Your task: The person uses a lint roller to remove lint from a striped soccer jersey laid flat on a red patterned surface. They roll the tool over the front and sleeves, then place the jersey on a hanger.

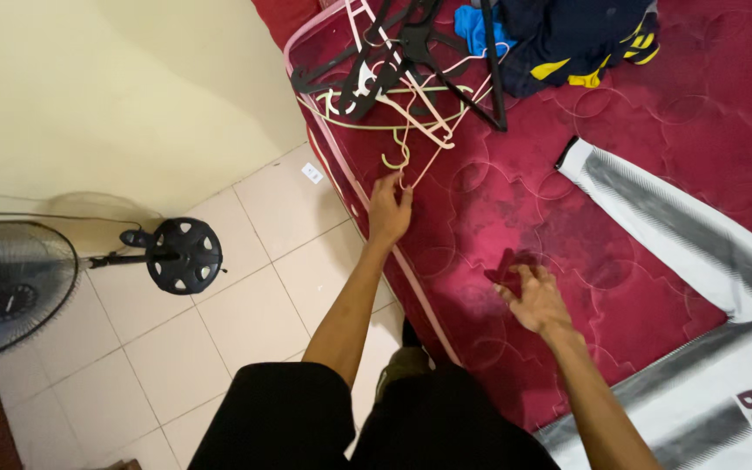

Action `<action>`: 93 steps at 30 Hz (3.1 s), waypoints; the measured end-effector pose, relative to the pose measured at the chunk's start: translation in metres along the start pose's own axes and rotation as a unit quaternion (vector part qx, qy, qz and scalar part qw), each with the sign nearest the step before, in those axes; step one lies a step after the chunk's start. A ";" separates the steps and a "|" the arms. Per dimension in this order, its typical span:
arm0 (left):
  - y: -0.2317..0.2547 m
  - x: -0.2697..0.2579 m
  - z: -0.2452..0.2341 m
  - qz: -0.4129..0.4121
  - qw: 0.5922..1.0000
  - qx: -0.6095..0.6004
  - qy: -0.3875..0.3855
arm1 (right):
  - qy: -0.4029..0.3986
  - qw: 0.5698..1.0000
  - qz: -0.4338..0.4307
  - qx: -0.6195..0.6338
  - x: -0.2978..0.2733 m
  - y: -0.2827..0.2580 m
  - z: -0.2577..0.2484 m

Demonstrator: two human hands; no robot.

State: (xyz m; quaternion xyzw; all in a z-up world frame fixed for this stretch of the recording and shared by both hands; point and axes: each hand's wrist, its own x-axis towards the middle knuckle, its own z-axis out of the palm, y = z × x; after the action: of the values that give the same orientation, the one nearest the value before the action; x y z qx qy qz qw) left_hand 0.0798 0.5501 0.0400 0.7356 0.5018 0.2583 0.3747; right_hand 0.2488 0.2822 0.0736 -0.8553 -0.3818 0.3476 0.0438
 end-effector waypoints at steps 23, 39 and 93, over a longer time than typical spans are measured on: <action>-0.026 0.178 -0.022 0.016 0.966 0.211 0.149 | -0.043 0.999 0.006 0.018 0.056 -0.011 -0.032; -0.040 0.182 -0.029 0.041 0.885 0.458 0.077 | -0.065 0.997 0.017 0.027 0.061 -0.015 -0.029; 0.067 -0.131 0.062 0.393 0.880 0.103 -0.248 | 0.128 0.727 0.031 0.673 -0.017 0.033 0.012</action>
State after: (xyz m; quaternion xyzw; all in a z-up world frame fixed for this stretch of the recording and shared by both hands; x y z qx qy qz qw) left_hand 0.1158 0.3956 0.0577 0.9467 0.0862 0.1399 0.2770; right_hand 0.2540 0.2448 0.0624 -0.6489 -0.0119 0.4015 0.6462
